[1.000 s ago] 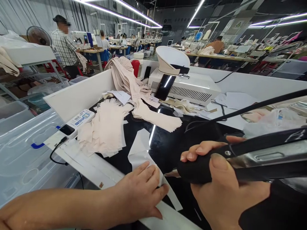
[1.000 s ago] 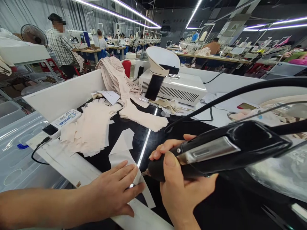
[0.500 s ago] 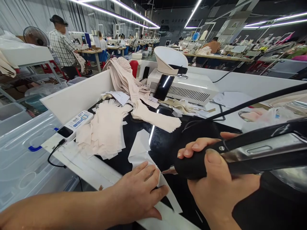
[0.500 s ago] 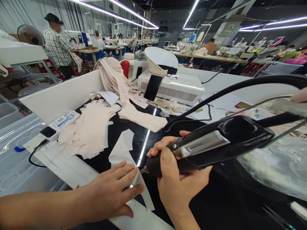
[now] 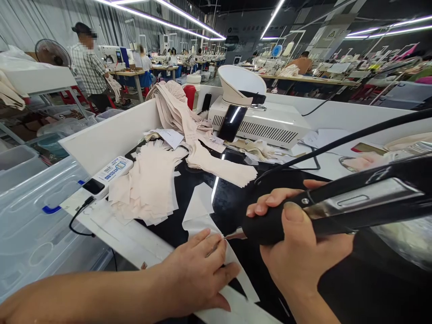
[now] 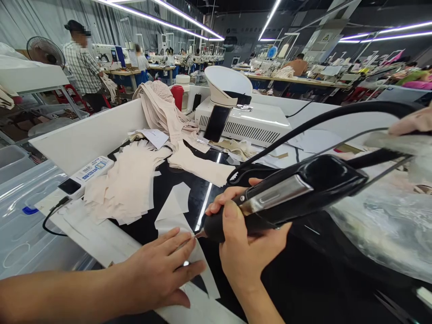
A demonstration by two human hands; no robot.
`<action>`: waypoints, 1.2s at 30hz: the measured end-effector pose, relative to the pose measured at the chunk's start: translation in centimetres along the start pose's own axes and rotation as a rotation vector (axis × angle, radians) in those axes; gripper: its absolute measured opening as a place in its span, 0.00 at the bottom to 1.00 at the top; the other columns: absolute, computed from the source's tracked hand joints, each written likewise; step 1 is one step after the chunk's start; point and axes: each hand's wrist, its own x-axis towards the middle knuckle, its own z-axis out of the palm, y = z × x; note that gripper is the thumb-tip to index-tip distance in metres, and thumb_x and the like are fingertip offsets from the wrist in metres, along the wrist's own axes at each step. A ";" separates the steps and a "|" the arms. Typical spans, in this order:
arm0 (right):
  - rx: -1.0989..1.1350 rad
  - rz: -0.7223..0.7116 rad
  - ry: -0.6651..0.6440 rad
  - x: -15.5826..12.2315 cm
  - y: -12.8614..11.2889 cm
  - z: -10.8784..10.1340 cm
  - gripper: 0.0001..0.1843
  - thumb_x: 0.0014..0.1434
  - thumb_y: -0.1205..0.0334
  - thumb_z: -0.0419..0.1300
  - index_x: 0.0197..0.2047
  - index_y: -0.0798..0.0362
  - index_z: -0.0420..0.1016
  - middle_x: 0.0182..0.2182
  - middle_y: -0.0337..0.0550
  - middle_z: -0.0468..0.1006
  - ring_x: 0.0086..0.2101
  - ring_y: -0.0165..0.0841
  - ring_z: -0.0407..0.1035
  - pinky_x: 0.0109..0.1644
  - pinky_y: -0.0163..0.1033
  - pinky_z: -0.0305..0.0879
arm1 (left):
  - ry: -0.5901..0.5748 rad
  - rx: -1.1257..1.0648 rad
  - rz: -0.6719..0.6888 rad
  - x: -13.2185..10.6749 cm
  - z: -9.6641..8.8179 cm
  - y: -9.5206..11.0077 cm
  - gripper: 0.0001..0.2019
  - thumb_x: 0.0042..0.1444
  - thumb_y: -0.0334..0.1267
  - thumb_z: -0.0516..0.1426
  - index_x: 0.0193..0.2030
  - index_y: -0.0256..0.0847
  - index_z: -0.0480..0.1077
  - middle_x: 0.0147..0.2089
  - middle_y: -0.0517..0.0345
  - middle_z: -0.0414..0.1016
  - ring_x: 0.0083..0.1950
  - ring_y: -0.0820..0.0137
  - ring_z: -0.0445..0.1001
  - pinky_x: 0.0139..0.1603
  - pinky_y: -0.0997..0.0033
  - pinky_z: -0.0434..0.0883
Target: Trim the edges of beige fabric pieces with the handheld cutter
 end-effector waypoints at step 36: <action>-0.182 0.008 0.154 2.5 -0.1 -3.7 0.30 0.42 0.63 0.88 0.45 0.38 0.83 0.25 0.29 0.87 0.21 0.43 0.78 0.28 0.55 0.84 | -0.048 -0.092 0.444 2.4 4.6 0.6 0.23 0.99 0.49 0.52 0.74 0.61 0.91 0.82 0.69 0.88 0.84 0.74 0.84 0.74 0.81 0.85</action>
